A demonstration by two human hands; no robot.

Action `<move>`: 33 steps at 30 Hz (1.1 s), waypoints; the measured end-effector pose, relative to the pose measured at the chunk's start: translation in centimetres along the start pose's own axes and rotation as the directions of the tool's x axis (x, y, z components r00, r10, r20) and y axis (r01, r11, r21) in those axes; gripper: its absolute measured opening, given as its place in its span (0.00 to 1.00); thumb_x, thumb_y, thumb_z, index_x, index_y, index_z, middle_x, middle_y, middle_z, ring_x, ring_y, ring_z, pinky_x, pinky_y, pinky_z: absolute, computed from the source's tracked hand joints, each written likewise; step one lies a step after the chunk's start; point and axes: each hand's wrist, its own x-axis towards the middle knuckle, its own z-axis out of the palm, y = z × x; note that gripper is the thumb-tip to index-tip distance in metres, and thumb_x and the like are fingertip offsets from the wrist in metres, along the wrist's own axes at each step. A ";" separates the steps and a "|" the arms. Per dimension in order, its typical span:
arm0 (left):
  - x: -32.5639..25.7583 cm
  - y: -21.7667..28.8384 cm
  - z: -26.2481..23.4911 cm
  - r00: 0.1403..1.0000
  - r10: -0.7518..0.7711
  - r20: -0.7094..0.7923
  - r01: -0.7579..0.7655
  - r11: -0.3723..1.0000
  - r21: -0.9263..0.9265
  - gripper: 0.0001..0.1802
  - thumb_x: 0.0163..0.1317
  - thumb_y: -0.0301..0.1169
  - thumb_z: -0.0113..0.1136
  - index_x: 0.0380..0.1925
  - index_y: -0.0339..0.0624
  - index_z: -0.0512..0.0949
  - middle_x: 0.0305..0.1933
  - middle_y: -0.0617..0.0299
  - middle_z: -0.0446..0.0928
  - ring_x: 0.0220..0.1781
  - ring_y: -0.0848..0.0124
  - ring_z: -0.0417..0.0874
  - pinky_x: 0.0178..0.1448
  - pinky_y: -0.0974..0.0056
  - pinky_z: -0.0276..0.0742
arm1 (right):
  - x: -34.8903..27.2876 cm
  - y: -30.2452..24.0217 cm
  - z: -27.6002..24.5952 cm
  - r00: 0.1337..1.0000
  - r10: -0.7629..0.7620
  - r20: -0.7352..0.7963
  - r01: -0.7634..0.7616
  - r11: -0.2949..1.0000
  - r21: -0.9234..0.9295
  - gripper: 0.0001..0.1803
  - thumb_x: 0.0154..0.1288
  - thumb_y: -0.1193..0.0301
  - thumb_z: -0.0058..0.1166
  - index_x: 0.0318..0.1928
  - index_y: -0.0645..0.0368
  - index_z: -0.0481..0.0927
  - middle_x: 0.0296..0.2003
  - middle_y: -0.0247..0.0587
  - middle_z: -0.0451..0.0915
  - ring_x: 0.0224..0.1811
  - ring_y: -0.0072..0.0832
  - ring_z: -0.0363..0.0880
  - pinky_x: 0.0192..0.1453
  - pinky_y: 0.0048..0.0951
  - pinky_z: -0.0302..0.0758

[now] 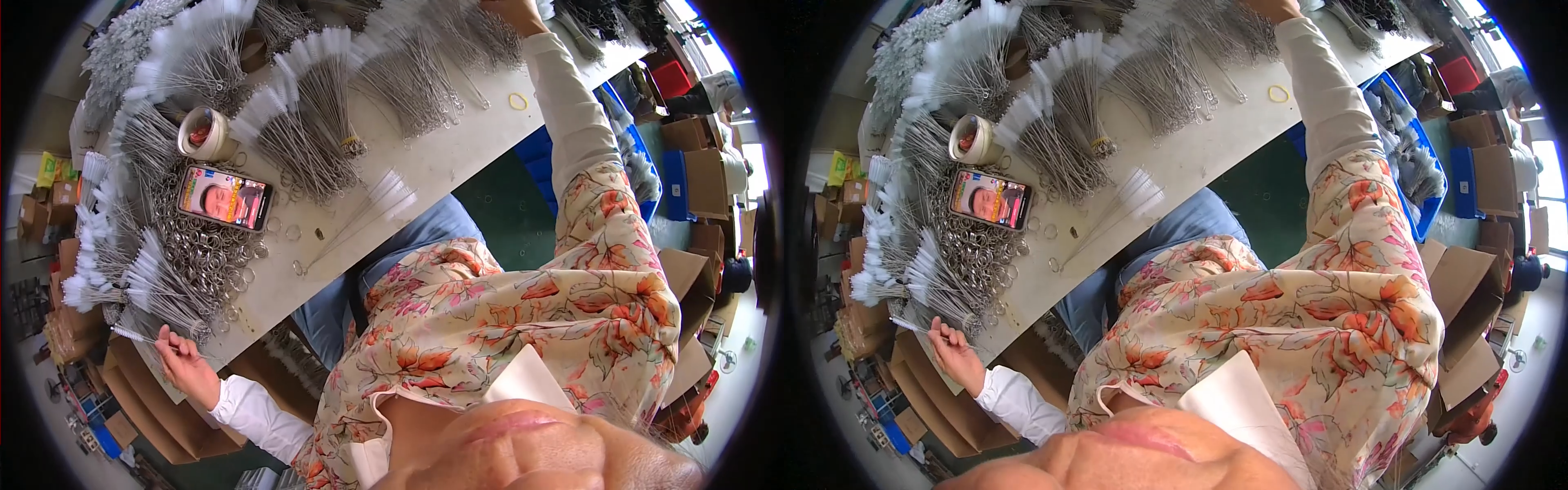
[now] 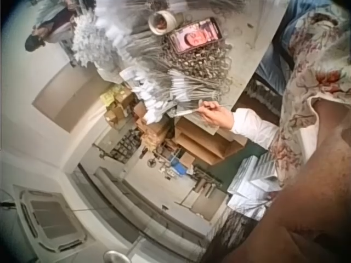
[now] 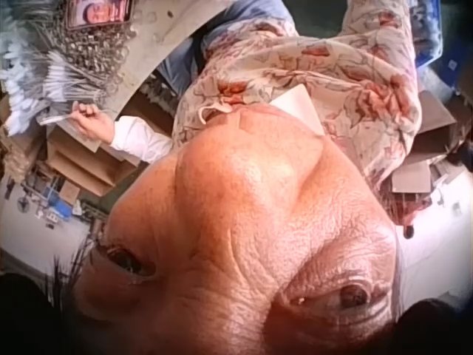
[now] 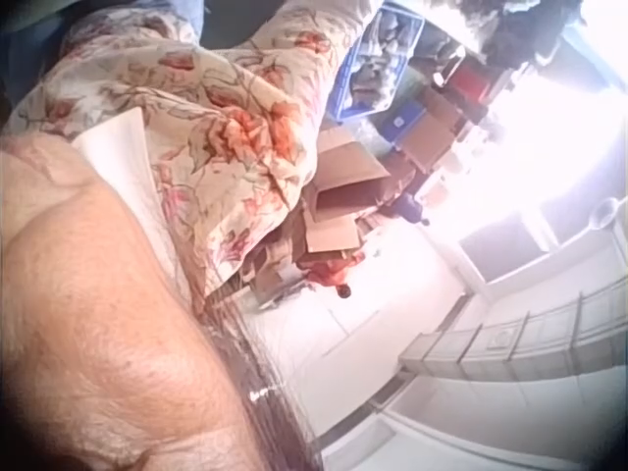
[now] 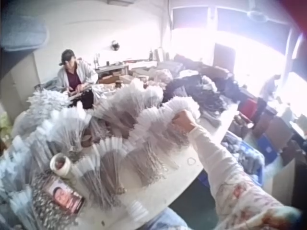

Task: The recorder is assembling and sorting metal rings onto wire brushes at a workshop table.

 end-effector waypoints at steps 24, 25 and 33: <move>-8.2 -2.7 18.1 0.675 0.663 0.323 -0.644 0.743 -0.182 0.09 0.65 0.25 0.50 0.42 0.32 0.65 0.44 0.53 0.67 0.37 0.63 0.82 0.43 0.65 0.79 | -26.7 -26.6 0.7 0.741 -0.661 0.122 0.012 0.194 0.981 0.15 0.64 0.65 0.53 0.45 0.62 0.80 0.54 0.41 0.69 0.56 0.26 0.67 0.55 0.27 0.66; -7.8 -2.6 17.7 0.558 0.756 0.343 -0.780 0.619 -0.094 0.10 0.65 0.24 0.48 0.42 0.32 0.61 0.45 0.50 0.65 0.36 0.62 0.82 0.42 0.64 0.82 | -26.2 -25.8 1.7 0.781 -0.620 0.081 0.166 0.330 0.929 0.15 0.67 0.63 0.49 0.42 0.63 0.81 0.47 0.41 0.75 0.50 0.23 0.72 0.50 0.24 0.70; -9.7 -5.6 18.7 0.392 0.751 0.531 -0.895 0.444 0.033 0.23 0.46 0.22 0.66 0.47 0.42 0.76 0.46 0.59 0.71 0.42 0.63 0.73 0.45 0.62 0.72 | -28.6 -26.8 2.4 0.616 -0.506 0.604 -0.787 -0.355 0.505 0.12 0.72 0.67 0.39 0.44 0.61 0.72 0.35 0.33 0.76 0.33 0.19 0.74 0.42 0.23 0.75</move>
